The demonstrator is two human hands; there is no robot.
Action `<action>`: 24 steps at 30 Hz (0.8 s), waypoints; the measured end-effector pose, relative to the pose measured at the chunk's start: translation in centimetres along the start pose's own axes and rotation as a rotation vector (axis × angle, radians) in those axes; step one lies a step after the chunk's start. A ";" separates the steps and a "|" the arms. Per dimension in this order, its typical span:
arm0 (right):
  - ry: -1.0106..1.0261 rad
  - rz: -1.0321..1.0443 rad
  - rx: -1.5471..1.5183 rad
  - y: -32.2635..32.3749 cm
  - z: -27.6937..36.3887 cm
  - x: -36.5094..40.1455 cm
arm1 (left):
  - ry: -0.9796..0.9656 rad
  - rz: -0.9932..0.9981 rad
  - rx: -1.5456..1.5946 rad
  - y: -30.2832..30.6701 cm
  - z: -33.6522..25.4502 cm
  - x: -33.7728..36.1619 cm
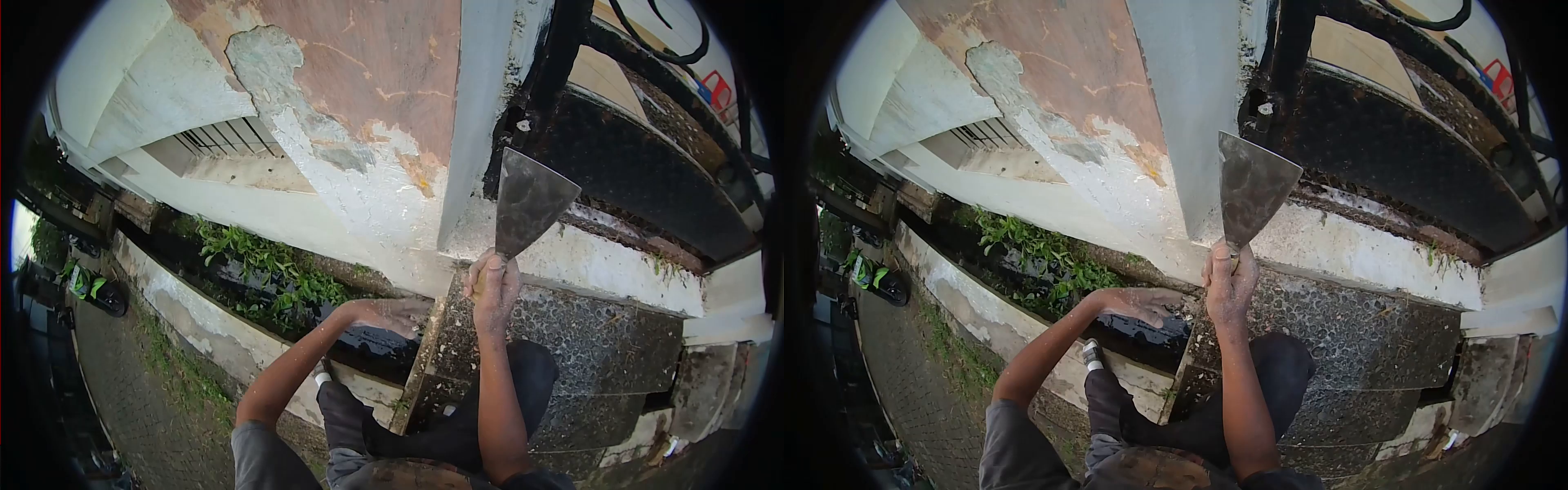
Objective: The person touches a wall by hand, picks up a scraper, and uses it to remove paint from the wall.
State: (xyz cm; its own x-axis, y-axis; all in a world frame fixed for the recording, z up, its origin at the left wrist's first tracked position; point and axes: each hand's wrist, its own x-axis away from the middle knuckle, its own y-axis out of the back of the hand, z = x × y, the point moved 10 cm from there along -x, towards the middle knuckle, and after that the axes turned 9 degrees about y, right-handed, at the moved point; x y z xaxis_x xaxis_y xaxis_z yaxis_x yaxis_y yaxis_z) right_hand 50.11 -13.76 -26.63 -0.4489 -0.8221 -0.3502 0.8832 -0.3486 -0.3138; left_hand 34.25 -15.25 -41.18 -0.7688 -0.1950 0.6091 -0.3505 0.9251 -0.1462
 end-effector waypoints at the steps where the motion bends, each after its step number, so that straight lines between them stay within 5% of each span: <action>1: -0.016 0.003 -0.011 -0.2 -0.1 -0.1 | 0.278 0.027 -0.324 1.2 3.6 0.3; 3: -0.011 0.025 -0.028 -0.8 0.1 -0.2 | 0.850 0.096 -0.962 6.3 10.0 3.6; 7: -0.034 0.047 0.020 -0.7 -0.9 0.4 | 0.215 -0.331 -0.205 7.6 8.7 2.9; 9: -0.022 0.068 0.028 -1.0 -0.5 0.0 | 0.207 -0.387 -0.347 9.1 13.2 2.1; 12: 0.056 0.063 -0.052 -1.2 -0.5 0.9 | -0.076 -1.210 -1.219 8.6 6.8 5.9; 15: 0.061 0.097 -0.074 -2.8 -0.4 2.4 | -0.070 -1.256 -0.169 10.9 0.8 8.2; 19: -0.129 0.228 0.013 -4.9 -1.7 2.9 | -0.743 -1.039 0.328 6.5 -13.2 10.4; 24: -0.292 0.176 -0.064 -5.0 -4.2 3.7 | -0.737 -0.883 0.480 6.4 -17.1 7.4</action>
State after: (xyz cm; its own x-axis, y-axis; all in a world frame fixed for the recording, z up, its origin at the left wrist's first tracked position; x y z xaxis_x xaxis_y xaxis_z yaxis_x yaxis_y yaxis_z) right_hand 43.44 -13.21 -30.05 -0.2249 -0.9644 -0.1392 0.9291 -0.1692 -0.3288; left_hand 35.43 -5.22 -24.28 -0.2331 -0.9688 0.0839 -0.9402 0.2025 -0.2737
